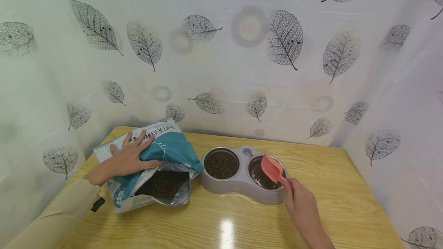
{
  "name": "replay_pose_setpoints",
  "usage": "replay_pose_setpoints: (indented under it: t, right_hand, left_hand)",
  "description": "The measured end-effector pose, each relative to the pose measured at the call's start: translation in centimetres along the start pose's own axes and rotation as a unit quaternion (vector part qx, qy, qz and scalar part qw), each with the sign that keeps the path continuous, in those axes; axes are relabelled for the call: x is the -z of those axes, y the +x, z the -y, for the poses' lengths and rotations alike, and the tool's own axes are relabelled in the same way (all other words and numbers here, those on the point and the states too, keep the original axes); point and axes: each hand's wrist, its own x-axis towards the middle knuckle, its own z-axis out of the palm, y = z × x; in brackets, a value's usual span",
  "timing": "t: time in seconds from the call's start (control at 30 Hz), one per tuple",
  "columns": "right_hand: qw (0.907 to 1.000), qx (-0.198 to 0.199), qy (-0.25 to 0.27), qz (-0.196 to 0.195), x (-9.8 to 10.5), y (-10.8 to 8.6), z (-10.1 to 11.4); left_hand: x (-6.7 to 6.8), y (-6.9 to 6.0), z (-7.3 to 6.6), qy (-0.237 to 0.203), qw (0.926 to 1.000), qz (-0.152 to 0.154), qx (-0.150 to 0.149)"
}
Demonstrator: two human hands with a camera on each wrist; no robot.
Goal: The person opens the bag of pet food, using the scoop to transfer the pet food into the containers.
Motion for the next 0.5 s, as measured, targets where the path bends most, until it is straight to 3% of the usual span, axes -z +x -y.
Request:
replay_pose_setpoints:
  t: [0.03, 0.07, 0.13, 0.2, 0.23, 0.27, 0.37, 0.4, 0.5]
  right_hand:
    - [0.9957, -0.059, 0.055, 0.045, 0.3, 0.2, 0.4]
    - [0.9818, -0.122, 0.112, 0.093, 0.5, 0.4, 0.8]
    - [0.9321, -0.229, 0.22, 0.175, 0.9, 0.8, 1.6]
    - [0.873, -0.278, 0.322, 0.238, 1.0, 1.2, 2.2]
    - [0.842, -0.29, 0.37, 0.265, 1.0, 1.3, 2.6]
    - [0.8191, -0.281, 0.408, 0.29, 0.9, 1.4, 3.0]
    - [0.7697, -0.226, 0.489, 0.343, 0.3, 1.5, 4.5]
    - [0.7572, -0.212, 0.505, 0.356, 0.0, 1.5, 5.1]
    - [0.7374, -0.184, 0.53, 0.376, -1.0, 1.5, 7.2]
  left_hand:
    - [0.0, 0.0, 0.0, 0.0, 1.0, 0.001, 0.0]
    - [0.0, 0.0, 0.0, 0.0, 1.0, 0.001, 0.0]
    - [0.0, -0.1, 0.0, -0.001, 1.0, 0.002, 0.001]
    - [0.0, -0.1, 0.0, -0.001, 1.0, 0.003, 0.003]
    - [0.0, -0.1, 0.1, -0.001, 1.0, 0.003, 0.004]
    - [0.0, -0.1, 0.1, -0.002, 1.0, 0.004, 0.005]
    - [0.0, -0.1, 0.1, -0.002, 1.0, 0.004, 0.006]
    - [0.0, -0.1, 0.1, -0.001, 1.0, 0.004, 0.006]
    - [0.0, 0.0, 0.0, 0.0, 1.0, 0.004, 0.005]
